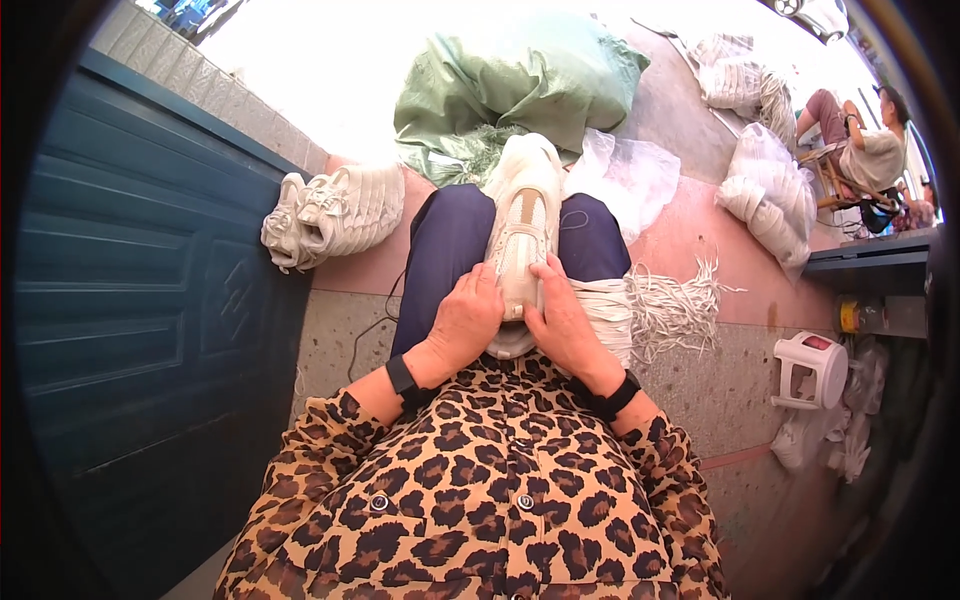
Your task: Lacing several pairs of white shoes in a shoe manufacturing environment.
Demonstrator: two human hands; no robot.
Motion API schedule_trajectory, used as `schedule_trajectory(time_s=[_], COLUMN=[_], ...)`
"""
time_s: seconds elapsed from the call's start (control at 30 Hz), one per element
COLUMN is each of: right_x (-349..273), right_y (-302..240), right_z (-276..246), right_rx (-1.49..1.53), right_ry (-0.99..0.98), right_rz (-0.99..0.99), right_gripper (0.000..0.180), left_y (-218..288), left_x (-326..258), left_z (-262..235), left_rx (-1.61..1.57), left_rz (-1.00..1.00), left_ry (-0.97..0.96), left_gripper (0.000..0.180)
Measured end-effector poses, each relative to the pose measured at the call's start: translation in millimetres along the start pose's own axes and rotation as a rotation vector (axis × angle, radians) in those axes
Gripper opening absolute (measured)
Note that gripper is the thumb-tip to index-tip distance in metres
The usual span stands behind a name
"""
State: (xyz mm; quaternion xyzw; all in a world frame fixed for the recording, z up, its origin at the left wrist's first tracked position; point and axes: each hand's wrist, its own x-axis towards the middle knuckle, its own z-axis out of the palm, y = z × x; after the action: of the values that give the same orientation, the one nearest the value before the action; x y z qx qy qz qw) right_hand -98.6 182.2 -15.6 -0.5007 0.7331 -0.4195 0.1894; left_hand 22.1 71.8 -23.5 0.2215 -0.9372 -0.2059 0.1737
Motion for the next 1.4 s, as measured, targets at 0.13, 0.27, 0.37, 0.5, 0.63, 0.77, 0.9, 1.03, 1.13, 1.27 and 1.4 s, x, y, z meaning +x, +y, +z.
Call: schedule_trajectory(time_s=[0.13, 0.27, 0.37, 0.5, 0.63, 0.77, 0.9, 1.03, 1.13, 1.27, 1.4], right_x=[3.3, 12.2, 15.6, 25.2, 42.3, 51.8, 45.8, 40.8, 22.2, -11.4, -15.1], right_y=[3.0, 19.7, 30.4, 38.8, 13.7, -52.7, -104.9, -90.1, -63.5, -43.7, -27.7], right_z=[-38.0, -60.8, -58.4, -50.0, -51.9, -97.7, -135.9, -129.5, -97.4, -51.9, -46.0], right_rx=[-0.154, -0.515, -0.598, -0.63, -0.665, 0.823, 0.865, 0.806, 0.612, 0.603, 0.454], right_ry=[0.032, -0.016, -0.159, -0.138, -0.165, -0.056, -0.089, -0.017, -0.057, -0.129, -0.066], right_rz=[0.075, 0.049, -0.09, -0.108, -0.052, 0.579, 0.172, 0.171, 0.374, 0.526, 0.461], right_gripper=[0.029, 0.019, 0.013, 0.006, 0.004, 0.02, 0.028, 0.024, 0.013, 0.015, 0.026], left_y=[1.6, -1.4, -3.9, 0.4, 14.0, 36.5, 63.4, 59.4, 50.9, 42.5, 33.9], left_x=[0.8, 10.6, 23.3, 38.4, 47.5, 55.4, 81.9, 91.4, 66.4, 39.7, 38.2], left_z=[-18.3, -33.2, -40.1, -42.4, -32.8, -27.9, -39.0, -62.1, -63.5, -42.5, -38.3], left_rx=[-0.085, -0.169, -0.158, -0.157, -0.162, -0.203, -0.792, -1.385, -1.462, -1.483, -1.232], left_rz=[0.008, 0.061, 0.098, 0.133, 0.223, 0.218, 0.194, -0.15, -0.396, -0.659, -0.627], left_ry=[-0.021, 0.047, 0.075, 0.098, 0.079, 0.123, -0.054, -0.553, -0.665, -0.686, -0.483], left_gripper=[0.03, 0.022, 0.017, 0.015, 0.017, 0.029, 0.025, 0.022, 0.023, 0.022, 0.017])
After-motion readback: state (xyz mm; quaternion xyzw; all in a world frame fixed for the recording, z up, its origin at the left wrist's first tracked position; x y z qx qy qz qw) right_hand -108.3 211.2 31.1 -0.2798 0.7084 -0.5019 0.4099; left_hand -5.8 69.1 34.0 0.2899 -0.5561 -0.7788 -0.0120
